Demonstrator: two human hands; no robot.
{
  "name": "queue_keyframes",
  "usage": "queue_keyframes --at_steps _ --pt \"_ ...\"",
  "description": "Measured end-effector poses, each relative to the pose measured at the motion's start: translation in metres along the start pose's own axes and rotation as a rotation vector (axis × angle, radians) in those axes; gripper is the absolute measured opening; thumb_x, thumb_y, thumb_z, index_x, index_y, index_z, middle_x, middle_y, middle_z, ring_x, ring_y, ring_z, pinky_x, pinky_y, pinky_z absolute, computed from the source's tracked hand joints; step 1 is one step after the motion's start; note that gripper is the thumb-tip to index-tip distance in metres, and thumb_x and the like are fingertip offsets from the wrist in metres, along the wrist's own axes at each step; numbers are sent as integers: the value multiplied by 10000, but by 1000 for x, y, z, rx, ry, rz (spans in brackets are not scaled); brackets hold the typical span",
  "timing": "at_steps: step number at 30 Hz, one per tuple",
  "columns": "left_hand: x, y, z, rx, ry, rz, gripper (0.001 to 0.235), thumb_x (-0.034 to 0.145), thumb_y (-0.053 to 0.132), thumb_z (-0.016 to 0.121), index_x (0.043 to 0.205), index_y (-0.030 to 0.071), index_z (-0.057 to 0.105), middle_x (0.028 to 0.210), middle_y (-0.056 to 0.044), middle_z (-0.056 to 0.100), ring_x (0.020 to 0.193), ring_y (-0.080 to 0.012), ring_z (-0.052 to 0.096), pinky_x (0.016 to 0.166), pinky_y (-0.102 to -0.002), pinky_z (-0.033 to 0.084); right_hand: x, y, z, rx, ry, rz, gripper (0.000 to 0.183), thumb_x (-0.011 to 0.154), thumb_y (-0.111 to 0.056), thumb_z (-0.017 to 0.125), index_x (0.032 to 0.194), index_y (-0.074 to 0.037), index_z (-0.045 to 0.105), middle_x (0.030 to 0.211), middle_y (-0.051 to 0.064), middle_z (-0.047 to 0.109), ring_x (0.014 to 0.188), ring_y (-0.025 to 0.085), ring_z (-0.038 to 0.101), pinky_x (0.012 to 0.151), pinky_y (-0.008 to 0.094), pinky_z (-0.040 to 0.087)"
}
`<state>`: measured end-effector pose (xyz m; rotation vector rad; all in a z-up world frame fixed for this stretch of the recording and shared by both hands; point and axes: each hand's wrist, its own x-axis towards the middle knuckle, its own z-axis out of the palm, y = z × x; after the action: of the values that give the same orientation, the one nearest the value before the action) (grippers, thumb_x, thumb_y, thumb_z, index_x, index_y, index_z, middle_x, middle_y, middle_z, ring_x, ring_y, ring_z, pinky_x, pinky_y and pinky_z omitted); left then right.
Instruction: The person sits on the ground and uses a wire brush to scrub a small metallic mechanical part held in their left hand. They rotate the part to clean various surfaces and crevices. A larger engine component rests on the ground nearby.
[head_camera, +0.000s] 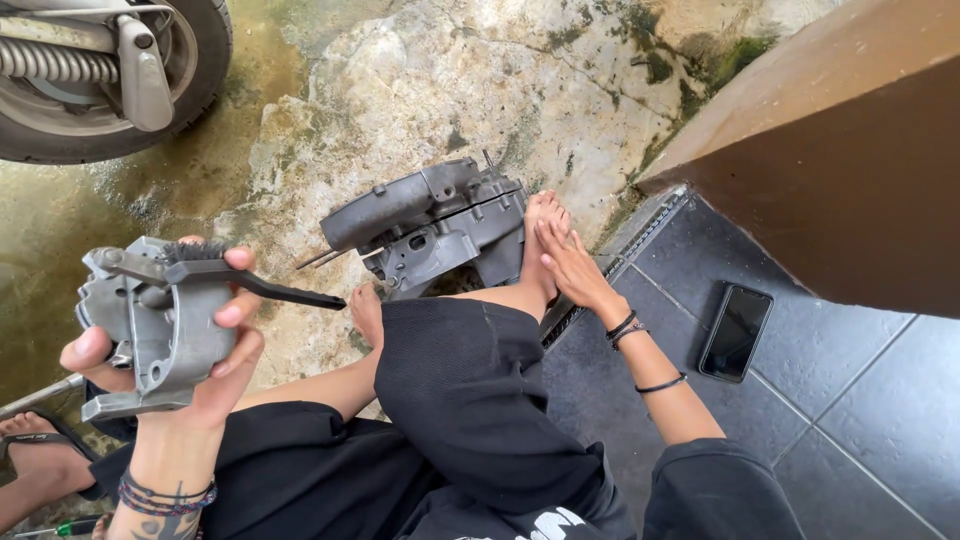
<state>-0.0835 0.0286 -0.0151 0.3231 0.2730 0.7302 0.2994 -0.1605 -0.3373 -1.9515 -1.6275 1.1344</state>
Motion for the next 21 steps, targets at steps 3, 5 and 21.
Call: queue_keyframes --at_steps 3,5,21 --pt "-5 3 -4 68 48 42 657 870 294 829 1389 7 548 1391 -215 440 943 -260 537 589 -268 469 -18 -1 8 -16 -10 -14 699 1063 -539 109 1643 -157 36 1713 120 54 1587 263 64 1282 471 -66" --pt "-6 4 -4 102 93 69 637 865 314 834 1352 15 553 1386 -209 451 936 -246 543 586 -257 460 -31 -3 4 3 -11 -23 719 1054 -556 101 1645 -149 54 1711 137 106 1582 267 160 1284 492 -50" --pt "-6 -5 -5 -38 112 89 700 828 218 818 1392 -23 481 1372 -227 465 995 -306 601 604 -313 493 -103 -26 -62 581 602 126 807 1056 -580 116 1387 4 565 883 174 775 865 301 783 991 453 545"
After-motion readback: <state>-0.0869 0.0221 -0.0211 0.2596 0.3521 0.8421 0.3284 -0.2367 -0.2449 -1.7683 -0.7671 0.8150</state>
